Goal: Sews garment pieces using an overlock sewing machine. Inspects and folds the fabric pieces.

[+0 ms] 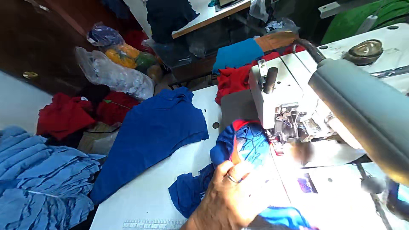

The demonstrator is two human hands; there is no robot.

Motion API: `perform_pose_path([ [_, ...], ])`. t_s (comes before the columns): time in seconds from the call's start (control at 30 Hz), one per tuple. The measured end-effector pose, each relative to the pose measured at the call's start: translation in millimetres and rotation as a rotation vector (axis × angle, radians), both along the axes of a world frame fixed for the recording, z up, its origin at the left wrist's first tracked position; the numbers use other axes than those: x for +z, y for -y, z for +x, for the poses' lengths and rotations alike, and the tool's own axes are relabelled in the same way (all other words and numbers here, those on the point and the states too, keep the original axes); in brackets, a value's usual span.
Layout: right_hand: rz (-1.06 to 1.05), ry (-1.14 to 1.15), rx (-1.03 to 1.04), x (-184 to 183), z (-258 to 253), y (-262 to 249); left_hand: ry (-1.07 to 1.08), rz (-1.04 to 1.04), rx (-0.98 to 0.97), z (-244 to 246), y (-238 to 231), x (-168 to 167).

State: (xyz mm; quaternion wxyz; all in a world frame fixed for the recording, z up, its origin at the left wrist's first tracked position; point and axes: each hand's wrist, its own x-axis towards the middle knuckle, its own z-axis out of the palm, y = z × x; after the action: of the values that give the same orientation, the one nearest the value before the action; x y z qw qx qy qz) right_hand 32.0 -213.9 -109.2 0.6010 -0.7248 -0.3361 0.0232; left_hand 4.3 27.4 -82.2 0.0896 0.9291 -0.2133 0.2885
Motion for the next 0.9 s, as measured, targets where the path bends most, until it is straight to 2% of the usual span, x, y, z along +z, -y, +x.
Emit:
perform_pose_path([
  [0.23,0.153,0.114,-0.051,-18,44,-34,-0.152,0.083,-0.026,14,-8,22],
  [0.4,0.028,0.112,0.103,-2,41,-12,-0.295,-0.018,-0.163,8,4,31],
  [0.5,-0.055,0.103,0.114,1,31,-2,-0.286,0.013,-0.138,4,7,17],
  [0.6,0.007,0.067,0.069,-8,20,-5,-0.198,0.009,-0.109,4,-1,4],
  [0.77,0.027,0.013,0.003,-22,16,-15,-0.177,-0.070,-0.167,3,1,14],
  [0.9,0.004,0.176,0.012,-28,26,-13,-0.243,-0.140,-0.329,4,10,27],
])
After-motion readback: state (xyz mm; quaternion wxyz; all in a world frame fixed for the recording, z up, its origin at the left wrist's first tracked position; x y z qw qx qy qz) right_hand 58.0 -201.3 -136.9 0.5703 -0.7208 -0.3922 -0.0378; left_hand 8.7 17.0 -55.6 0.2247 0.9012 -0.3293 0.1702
